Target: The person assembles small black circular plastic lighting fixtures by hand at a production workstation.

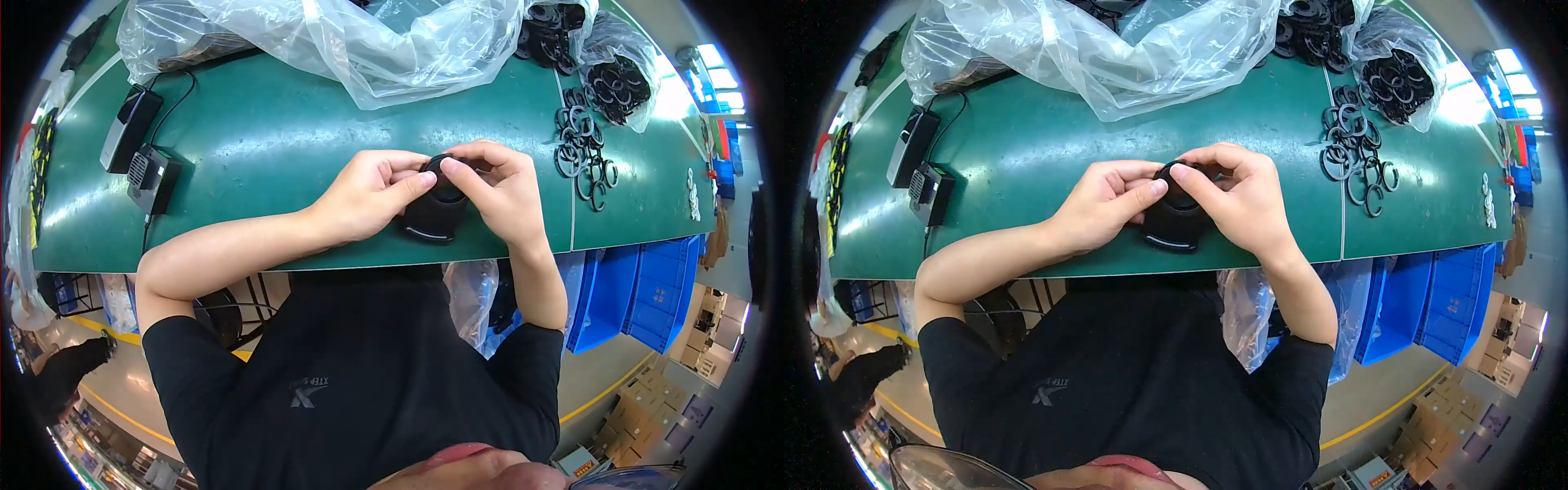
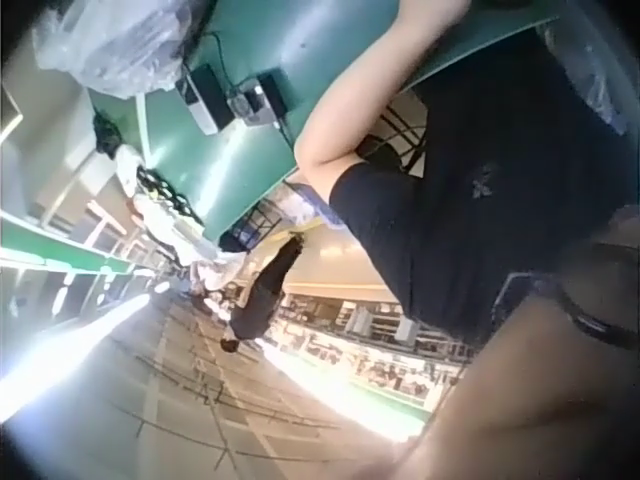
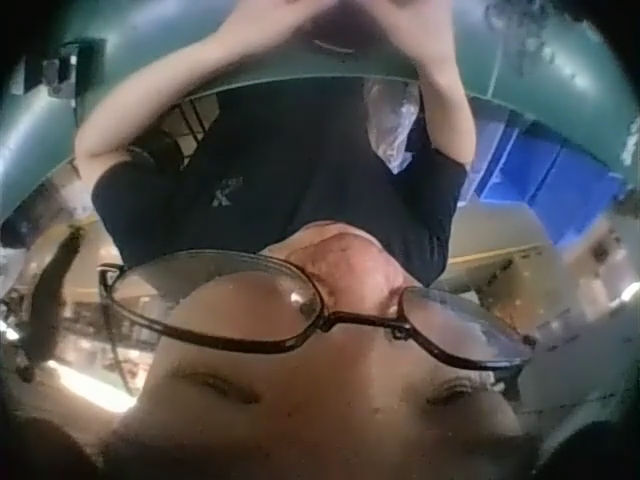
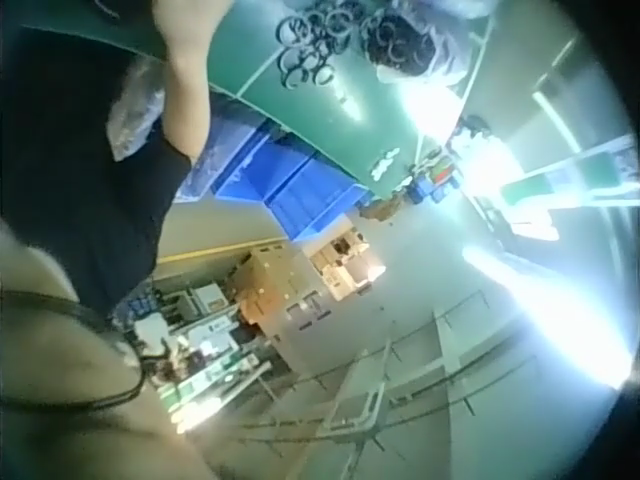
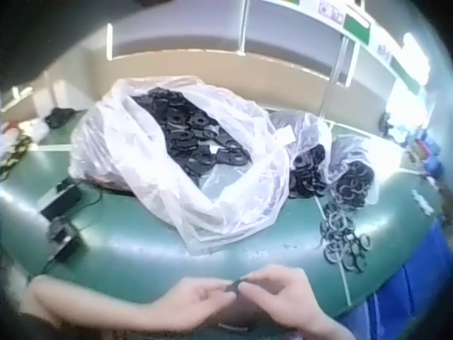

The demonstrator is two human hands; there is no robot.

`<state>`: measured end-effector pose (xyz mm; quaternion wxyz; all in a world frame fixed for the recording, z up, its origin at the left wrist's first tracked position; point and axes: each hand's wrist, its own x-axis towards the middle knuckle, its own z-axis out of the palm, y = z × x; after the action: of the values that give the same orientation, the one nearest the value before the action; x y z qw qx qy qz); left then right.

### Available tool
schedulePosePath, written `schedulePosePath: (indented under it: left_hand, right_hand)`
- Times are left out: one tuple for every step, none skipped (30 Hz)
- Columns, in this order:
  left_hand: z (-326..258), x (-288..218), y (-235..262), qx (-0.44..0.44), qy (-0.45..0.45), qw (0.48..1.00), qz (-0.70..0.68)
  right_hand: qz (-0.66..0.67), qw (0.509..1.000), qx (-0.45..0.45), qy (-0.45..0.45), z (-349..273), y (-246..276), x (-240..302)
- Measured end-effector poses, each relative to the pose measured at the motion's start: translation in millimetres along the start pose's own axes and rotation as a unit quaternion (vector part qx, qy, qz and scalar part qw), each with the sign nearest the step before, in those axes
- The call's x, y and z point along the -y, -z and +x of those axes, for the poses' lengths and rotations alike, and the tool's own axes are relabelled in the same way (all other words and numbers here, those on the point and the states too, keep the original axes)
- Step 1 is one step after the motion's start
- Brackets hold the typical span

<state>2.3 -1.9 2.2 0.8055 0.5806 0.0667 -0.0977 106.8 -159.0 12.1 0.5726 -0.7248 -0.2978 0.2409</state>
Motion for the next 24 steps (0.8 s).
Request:
schedulePosePath:
  left_hand:
    - [0.0, -1.0, -0.1, -0.009, -0.001, 1.000, -0.003]
    - [0.1, -1.7, -0.4, -0.016, -0.002, 1.000, -0.007]
    - [0.0, -1.6, -0.7, -0.015, -0.002, 1.000, -0.007]
    - [-0.3, -1.3, -1.0, -0.014, -0.001, 1.000, -0.013]
    - [-0.9, -0.9, -1.1, -0.015, -0.001, 1.000, -0.020]
    - [-0.8, 0.2, -0.1, -0.015, 0.000, 1.000, -0.020]
    - [-0.1, 2.0, 1.7, -0.016, 0.005, 1.000, -0.009]
    - [0.2, 3.0, 2.8, -0.017, 0.011, 1.000, 0.002]
    - [-0.1, 3.2, 2.9, -0.016, 0.011, 1.000, 0.001]
    - [-0.4, 3.2, 2.8, -0.010, 0.020, 1.000, -0.013]
    - [-0.7, 3.1, 2.8, -0.004, 0.028, 0.999, -0.026]
    - [-1.0, 2.1, 3.0, -0.003, 0.029, 0.999, -0.026]
    - [-1.5, 0.4, 3.3, 0.000, 0.034, 0.999, -0.020]
    - [-1.6, -0.3, 3.3, 0.002, 0.038, 0.999, -0.014]
    - [-1.0, 0.1, 3.6, 0.002, 0.038, 0.999, -0.014]
    - [-0.1, 0.5, 4.0, -0.001, 0.039, 0.999, -0.006]
    - [0.3, 0.6, 4.4, -0.004, 0.039, 0.999, 0.003]
    - [0.3, -1.0, 3.7, -0.003, 0.040, 0.999, 0.003]
    - [0.4, -3.7, 2.2, -0.008, 0.041, 0.999, -0.006]
    - [0.4, -5.5, 1.0, -0.012, 0.042, 0.999, -0.015]
    - [0.7, -5.5, 1.1, -0.011, 0.041, 0.999, -0.015]
    - [1.4, -4.9, 1.6, -0.006, 0.049, 0.998, -0.032]
    - [2.1, -4.5, 2.3, -0.001, 0.057, 0.997, -0.048]
    - [2.1, -4.4, 3.1, -0.001, 0.056, 0.997, -0.048]
  right_hand:
    - [0.035, 0.999, -0.003, -0.026, -0.8, -1.3, 3.3]
    - [0.070, 0.996, -0.009, -0.053, -1.6, -1.8, 5.7]
    - [0.069, 0.996, -0.010, -0.054, -1.6, -1.8, 6.1]
    - [0.075, 0.995, -0.003, -0.062, -1.4, -1.8, 6.2]
    - [0.080, 0.994, 0.005, -0.070, -1.4, -2.1, 6.3]
    - [0.080, 0.994, 0.005, -0.071, -1.5, -3.0, 6.8]
    - [0.082, 0.994, 0.002, -0.072, -1.7, -4.3, 7.6]
    - [0.084, 0.994, -0.001, -0.073, -1.7, -5.3, 8.5]
    - [0.084, 0.994, -0.001, -0.073, -1.8, -5.8, 9.7]
    - [0.085, 0.994, 0.001, -0.075, -1.9, -6.2, 11.0]
    - [0.086, 0.993, 0.002, -0.078, -2.1, -6.4, 11.5]
    - [0.087, 0.993, 0.001, -0.078, -2.2, -6.1, 11.2]
    - [0.094, 0.992, 0.009, -0.088, -1.9, -5.6, 10.7]
    - [0.101, 0.990, 0.017, -0.098, -1.4, -5.2, 10.1]
    - [0.101, 0.990, 0.017, -0.098, -0.8, -5.0, 9.3]
    - [0.097, 0.991, 0.016, -0.091, -0.2, -4.8, 8.3]
    - [0.094, 0.992, 0.016, -0.085, 0.1, -4.9, 7.9]
    - [0.094, 0.992, 0.015, -0.085, 0.4, -4.9, 8.3]
    - [0.106, 0.990, 0.013, -0.096, 0.7, -4.6, 9.3]
    - [0.116, 0.987, 0.010, -0.107, 0.6, -4.0, 10.2]
    - [0.116, 0.988, 0.010, -0.106, 0.2, -3.4, 10.5]
    - [0.101, 0.989, 0.007, -0.104, -0.6, -2.7, 10.6]
    - [0.086, 0.991, 0.004, -0.101, -0.8, -2.2, 10.3]
    - [0.086, 0.991, 0.005, -0.100, -2.0, -1.9, 10.0]
